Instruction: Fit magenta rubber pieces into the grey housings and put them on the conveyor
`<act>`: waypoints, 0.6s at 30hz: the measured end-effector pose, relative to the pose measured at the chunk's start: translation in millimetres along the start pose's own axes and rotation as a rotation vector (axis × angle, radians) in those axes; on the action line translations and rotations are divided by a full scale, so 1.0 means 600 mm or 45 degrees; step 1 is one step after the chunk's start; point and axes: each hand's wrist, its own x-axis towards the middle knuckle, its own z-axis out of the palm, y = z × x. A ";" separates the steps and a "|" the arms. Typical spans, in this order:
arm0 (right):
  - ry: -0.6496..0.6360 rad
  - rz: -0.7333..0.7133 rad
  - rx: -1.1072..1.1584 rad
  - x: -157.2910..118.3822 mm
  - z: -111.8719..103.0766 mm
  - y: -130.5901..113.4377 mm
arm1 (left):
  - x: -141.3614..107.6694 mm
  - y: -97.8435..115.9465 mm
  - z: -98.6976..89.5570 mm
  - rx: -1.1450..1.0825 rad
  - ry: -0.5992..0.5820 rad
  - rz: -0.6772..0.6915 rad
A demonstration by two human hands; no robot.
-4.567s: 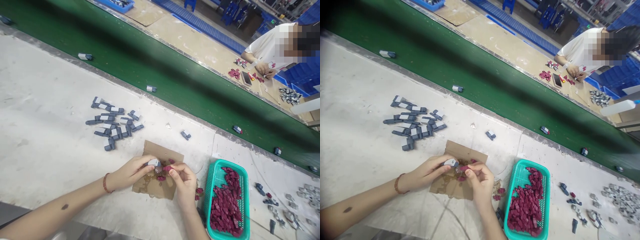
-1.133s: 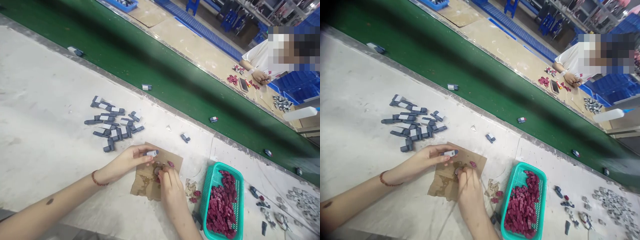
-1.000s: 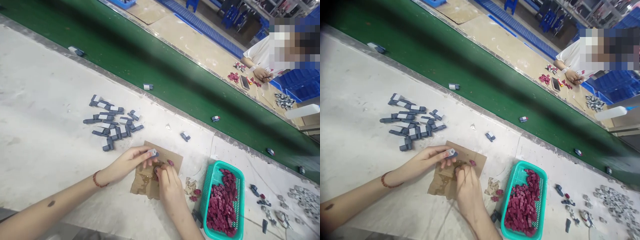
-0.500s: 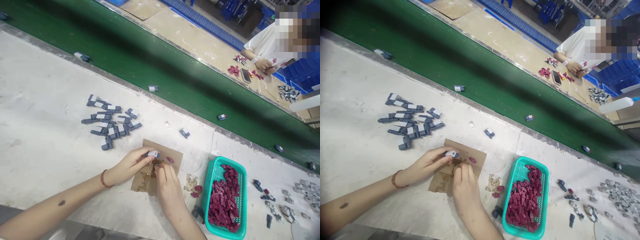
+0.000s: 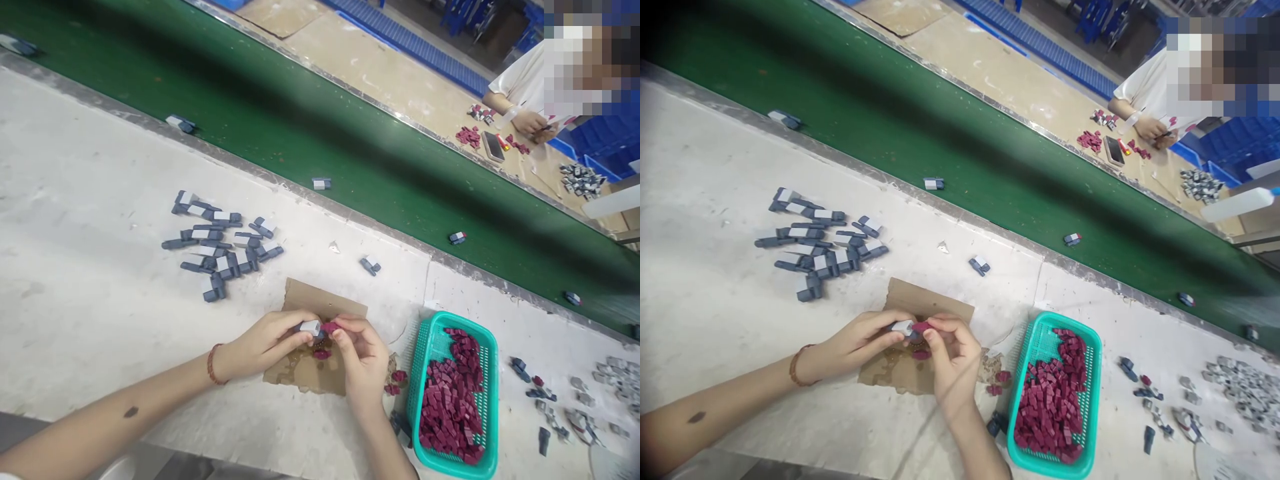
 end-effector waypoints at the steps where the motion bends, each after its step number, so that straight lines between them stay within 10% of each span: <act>1: -0.010 0.009 0.002 0.000 0.001 0.002 | 0.000 0.000 0.000 0.003 -0.004 0.002; 18: -0.245 -0.165 -0.248 0.003 -0.020 -0.016 | -0.002 -0.004 0.004 0.238 -0.024 0.232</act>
